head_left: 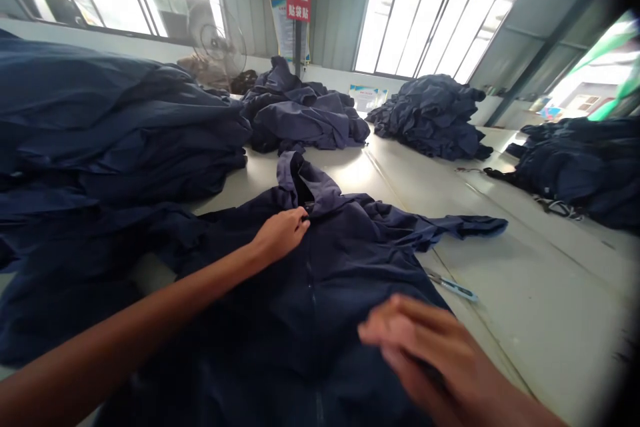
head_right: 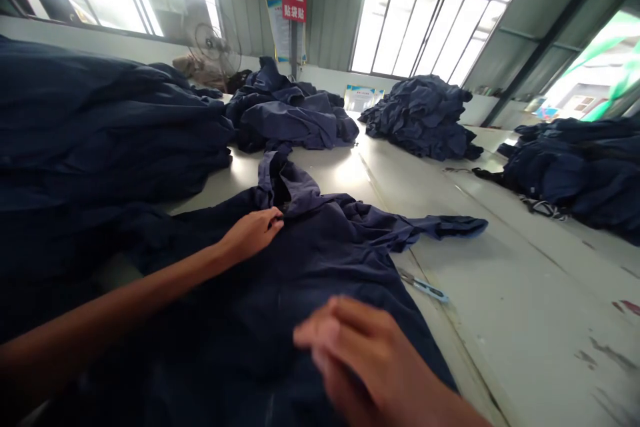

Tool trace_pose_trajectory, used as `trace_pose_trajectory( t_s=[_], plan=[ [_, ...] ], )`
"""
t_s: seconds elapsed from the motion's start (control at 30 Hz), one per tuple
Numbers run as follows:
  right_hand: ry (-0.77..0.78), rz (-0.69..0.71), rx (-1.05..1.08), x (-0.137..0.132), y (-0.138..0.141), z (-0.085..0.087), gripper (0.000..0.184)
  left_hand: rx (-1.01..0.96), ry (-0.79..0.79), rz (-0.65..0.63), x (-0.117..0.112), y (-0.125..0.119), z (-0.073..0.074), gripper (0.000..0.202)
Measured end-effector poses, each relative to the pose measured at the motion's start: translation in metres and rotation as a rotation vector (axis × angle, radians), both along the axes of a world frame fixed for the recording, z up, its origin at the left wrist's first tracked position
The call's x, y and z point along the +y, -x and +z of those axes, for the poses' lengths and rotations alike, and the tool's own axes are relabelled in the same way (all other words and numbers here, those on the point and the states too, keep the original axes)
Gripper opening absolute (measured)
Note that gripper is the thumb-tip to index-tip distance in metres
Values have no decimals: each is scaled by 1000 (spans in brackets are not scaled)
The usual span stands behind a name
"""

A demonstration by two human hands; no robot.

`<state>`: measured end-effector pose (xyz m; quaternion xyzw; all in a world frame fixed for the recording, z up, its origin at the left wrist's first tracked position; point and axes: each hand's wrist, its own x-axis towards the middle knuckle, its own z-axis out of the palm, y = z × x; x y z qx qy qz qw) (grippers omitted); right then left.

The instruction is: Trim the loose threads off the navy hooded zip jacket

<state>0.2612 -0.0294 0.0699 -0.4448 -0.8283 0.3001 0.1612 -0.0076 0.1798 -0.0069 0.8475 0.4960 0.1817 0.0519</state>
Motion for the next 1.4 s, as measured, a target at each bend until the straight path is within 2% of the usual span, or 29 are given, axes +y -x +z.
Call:
trace_pose_trajectory(
  t_s=[0.03, 0.07, 0.13, 0.23, 0.3, 0.37, 0.47, 0.53, 0.6, 0.7, 0.77, 0.9, 1.03, 1.17, 1.4],
  plan=[
    [-101, -7, 64, 28, 11, -4, 31, 17, -5, -35, -13, 0, -2, 27],
    [-277, 3, 131, 57, 22, -8, 33, 35, -11, -66, -26, -1, -4, 21],
    [-495, 49, 119, 109, 44, -16, 35, 76, -22, -118, -49, -5, -6, 14],
    [-486, 84, -37, 167, 65, -33, 40, 126, -46, -161, -77, -9, -5, 18],
    [-446, 77, -115, 187, 70, -48, 32, 134, -68, -170, -85, -8, 1, 18],
    [-432, 8, -168, 194, 71, -64, 27, 118, -82, -199, -81, -4, 7, 26],
    [-437, -190, -207, 193, 73, -86, 35, 68, -62, -251, -52, 0, 9, 36],
    [-441, -315, -228, 191, 76, -97, 37, 26, -38, -183, -26, 2, 4, 38],
    [-446, -396, -247, 192, 77, -104, 37, -11, -23, -72, -4, 2, -5, 30],
    [-467, -445, -262, 200, 73, -106, 45, -35, -1, 8, 11, 2, -19, 25],
    [-484, -446, -262, 207, 68, -105, 51, -40, 18, 12, 13, 2, -25, 25],
    [-507, -448, -225, 222, 61, -106, 28, -58, 37, -9, 12, 2, -28, 21],
    [-534, -428, -150, 227, 61, -113, 27, -93, 31, -1, 16, 3, -29, 30],
    [-565, -286, -90, 221, 59, -118, 18, -112, 16, -3, 15, 4, -32, 45],
    [-589, -88, -98, 205, 44, -121, 19, -85, -29, -59, 6, 11, -37, 28]
  ],
)
